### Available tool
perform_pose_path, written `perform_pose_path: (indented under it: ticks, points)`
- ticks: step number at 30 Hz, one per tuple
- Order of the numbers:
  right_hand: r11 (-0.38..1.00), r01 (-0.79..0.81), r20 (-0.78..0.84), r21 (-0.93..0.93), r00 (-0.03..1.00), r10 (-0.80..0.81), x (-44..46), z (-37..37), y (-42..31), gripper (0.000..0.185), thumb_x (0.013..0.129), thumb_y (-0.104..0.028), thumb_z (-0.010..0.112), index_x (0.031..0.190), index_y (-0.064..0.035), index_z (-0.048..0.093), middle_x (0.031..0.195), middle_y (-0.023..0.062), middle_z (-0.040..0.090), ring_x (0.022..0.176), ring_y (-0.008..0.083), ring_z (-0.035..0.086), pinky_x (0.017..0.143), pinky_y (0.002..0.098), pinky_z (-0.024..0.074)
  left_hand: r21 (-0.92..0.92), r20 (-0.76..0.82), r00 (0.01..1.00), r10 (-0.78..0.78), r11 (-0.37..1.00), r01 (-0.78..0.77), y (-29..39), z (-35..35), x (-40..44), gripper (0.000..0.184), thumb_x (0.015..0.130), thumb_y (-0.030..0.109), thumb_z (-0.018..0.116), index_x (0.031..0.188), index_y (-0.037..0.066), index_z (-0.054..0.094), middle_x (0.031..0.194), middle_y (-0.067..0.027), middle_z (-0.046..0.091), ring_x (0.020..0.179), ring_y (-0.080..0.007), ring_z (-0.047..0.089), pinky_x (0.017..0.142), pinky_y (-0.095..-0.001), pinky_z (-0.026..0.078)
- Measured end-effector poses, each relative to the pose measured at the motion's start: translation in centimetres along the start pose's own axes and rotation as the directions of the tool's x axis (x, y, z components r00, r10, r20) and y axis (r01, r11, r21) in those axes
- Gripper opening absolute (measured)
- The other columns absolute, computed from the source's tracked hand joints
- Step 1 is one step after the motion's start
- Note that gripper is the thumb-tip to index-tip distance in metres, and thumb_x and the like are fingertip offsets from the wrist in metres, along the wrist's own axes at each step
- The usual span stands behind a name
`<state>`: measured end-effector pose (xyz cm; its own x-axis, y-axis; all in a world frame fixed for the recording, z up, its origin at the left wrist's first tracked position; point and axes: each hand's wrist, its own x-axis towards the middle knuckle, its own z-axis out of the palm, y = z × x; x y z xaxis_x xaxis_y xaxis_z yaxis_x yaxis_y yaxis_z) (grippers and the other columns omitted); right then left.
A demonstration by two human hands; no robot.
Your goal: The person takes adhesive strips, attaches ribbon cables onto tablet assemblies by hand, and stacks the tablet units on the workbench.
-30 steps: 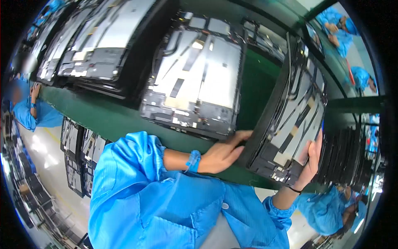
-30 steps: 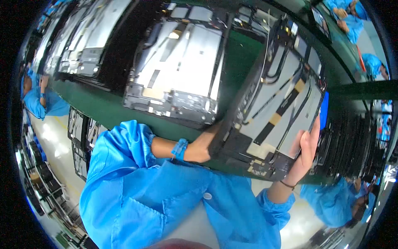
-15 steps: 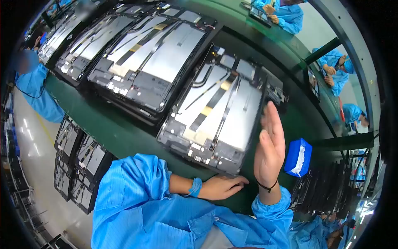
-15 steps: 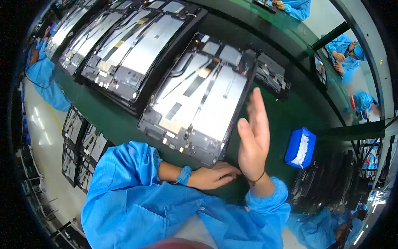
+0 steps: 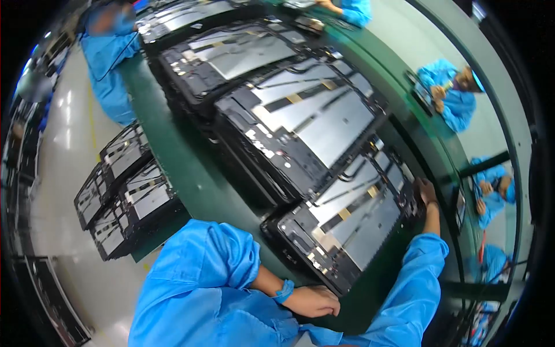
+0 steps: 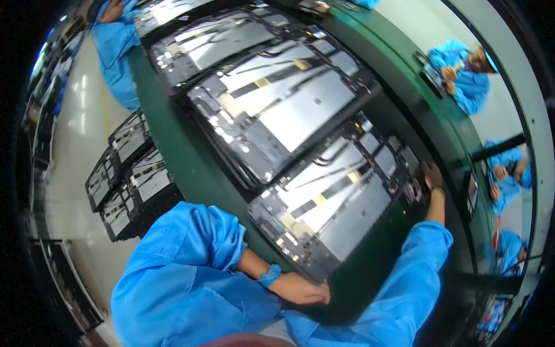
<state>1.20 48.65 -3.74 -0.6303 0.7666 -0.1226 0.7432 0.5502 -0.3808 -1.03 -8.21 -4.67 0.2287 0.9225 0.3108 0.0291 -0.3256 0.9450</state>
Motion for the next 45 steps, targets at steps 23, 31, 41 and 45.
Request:
perform_pose_path:
  ticks: [23,31,41,45]
  points:
    - [0.915,0.068,-0.072,0.399,0.996,-0.043,-13.1,-11.1,-5.5,0.05,0.09,-0.023,0.061,0.13,0.0039,0.049,0.118,0.0125,0.058,0.109,0.0196,0.054,0.096,0.0289,0.0389,0.052,0.098,0.983,0.157,0.985,-0.163,-2.2,-0.2,1.5,0.018,0.088,0.013,0.049,0.094,0.003,0.062,0.09,-0.0143,0.063,0.09,-0.0319,0.058,0.081,-0.0425,0.045]
    - [0.587,0.046,-0.188,0.809,0.965,0.183,-33.0,-7.9,-4.1,0.054,0.093,-0.03,0.06,0.134,0.002,0.046,0.126,0.0094,0.055,0.114,0.0175,0.051,0.1,0.0287,0.036,0.128,-0.078,0.997,0.022,0.992,-0.012,-0.5,-0.5,1.0,0.038,0.092,0.019,0.049,0.125,0.003,0.039,0.115,-0.0169,0.05,0.106,-0.0315,0.051,0.093,-0.0419,0.043]
    - [0.25,-0.074,-0.102,0.965,0.774,0.625,-51.0,8.7,-8.3,0.05,0.095,-0.023,0.058,0.133,0.0063,0.043,0.121,0.0078,0.054,0.107,0.0129,0.052,0.095,0.0257,0.0398,0.22,-0.126,0.982,-0.14,0.961,0.165,1.1,3.3,-0.6,0.075,0.098,0.038,0.039,0.143,-0.014,0.009,0.148,-0.0332,0.018,0.14,-0.0419,0.017,0.116,-0.0444,0.012]
    - [0.311,-0.085,-0.138,0.947,0.766,0.628,-52.2,9.6,-10.6,0.052,0.096,-0.025,0.057,0.135,0.0049,0.041,0.12,0.007,0.052,0.106,0.0122,0.052,0.095,0.0227,0.0403,0.45,-0.206,0.972,-0.113,0.871,0.197,2.0,3.9,-1.7,0.071,0.093,0.03,0.048,0.138,-0.018,0.019,0.145,-0.0342,0.024,0.14,-0.0446,0.016,0.116,-0.0483,0.009]
